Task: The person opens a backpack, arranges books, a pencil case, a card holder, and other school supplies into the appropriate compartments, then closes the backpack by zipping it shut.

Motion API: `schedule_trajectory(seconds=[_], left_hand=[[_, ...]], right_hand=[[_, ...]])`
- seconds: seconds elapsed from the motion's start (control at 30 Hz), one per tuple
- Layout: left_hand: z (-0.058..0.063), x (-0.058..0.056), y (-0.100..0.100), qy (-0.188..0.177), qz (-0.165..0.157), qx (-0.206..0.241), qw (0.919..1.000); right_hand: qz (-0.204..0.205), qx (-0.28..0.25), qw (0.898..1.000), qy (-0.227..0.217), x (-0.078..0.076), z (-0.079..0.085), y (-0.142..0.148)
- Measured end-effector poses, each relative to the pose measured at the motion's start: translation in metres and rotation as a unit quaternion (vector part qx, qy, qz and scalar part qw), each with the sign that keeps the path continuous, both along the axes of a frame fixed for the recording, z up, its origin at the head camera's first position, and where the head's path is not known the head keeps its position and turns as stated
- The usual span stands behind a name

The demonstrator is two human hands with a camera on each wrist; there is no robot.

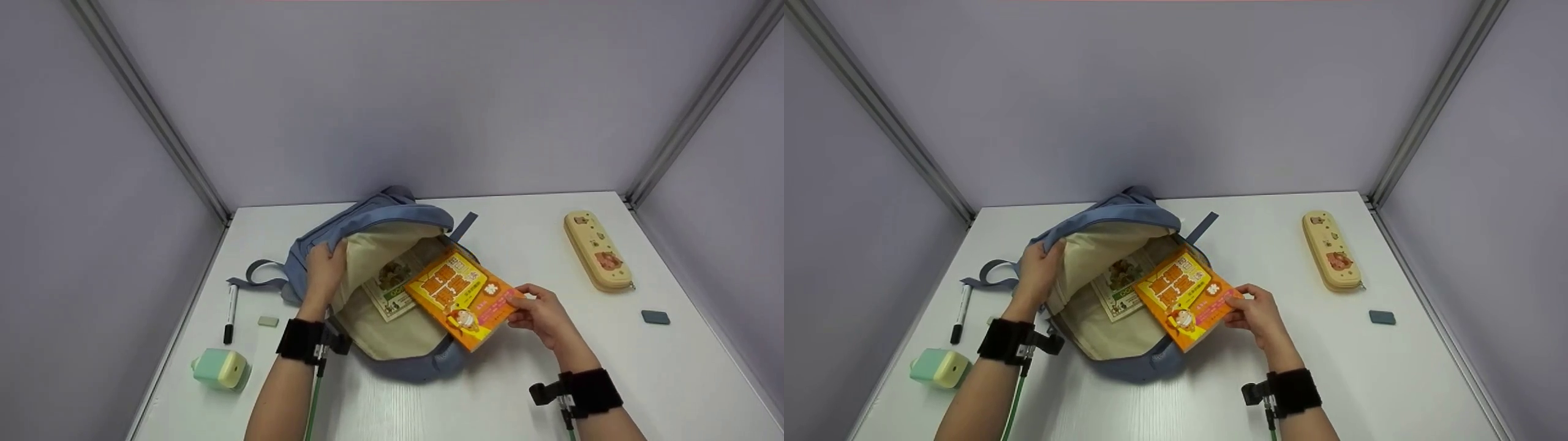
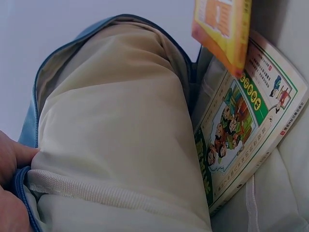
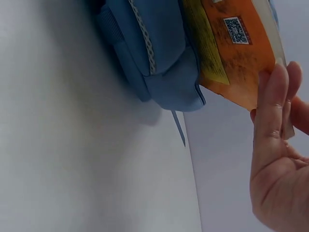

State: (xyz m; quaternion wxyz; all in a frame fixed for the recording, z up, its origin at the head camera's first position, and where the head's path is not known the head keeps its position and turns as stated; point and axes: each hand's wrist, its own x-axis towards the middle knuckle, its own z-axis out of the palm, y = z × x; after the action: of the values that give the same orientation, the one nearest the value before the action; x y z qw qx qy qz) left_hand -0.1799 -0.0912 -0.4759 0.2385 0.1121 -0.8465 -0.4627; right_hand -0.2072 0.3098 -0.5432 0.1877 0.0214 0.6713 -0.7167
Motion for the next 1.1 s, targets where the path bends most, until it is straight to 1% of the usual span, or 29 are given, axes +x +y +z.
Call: schedule_trajectory(seconds=[0.1,0.3,0.4,0.53,0.63,0.7,0.9,1.0,1.1], left_hand=[[0.001,0.001,0.001,-0.003,-0.001,0.003,1.0000],[0.002,0.003,0.002,-0.003,0.006,-0.006,1.0000],[0.001,0.002,0.002,0.005,0.005,-0.009,0.9999],[-0.001,0.001,0.001,0.016,0.000,-0.007,0.9999],[-0.002,0.001,0.002,0.016,0.000,-0.007,0.9998],[-0.002,0.001,0.002,0.014,0.001,-0.006,0.9999],[-0.002,0.001,0.003,0.013,0.001,-0.004,0.9999],[-0.001,0.002,0.003,0.018,0.001,-0.003,0.9998],[-0.001,0.001,0.003,0.024,0.001,-0.008,0.9997]], right_hand=[[0.002,0.009,1.000,-0.006,0.000,-0.004,-0.012],[0.013,0.043,0.999,-0.016,0.001,-0.002,-0.032],[0.040,0.063,0.997,-0.001,0.003,-0.001,-0.041],[0.077,0.069,0.994,0.026,0.005,0.000,-0.051],[0.087,0.075,0.993,0.039,0.005,0.000,-0.057],[0.084,0.088,0.992,0.045,0.005,-0.001,-0.061],[0.053,0.139,0.987,0.060,0.005,-0.002,-0.074],[0.051,0.154,0.985,0.066,0.004,-0.001,-0.080],[0.048,0.158,0.983,0.076,0.003,0.000,-0.085]])
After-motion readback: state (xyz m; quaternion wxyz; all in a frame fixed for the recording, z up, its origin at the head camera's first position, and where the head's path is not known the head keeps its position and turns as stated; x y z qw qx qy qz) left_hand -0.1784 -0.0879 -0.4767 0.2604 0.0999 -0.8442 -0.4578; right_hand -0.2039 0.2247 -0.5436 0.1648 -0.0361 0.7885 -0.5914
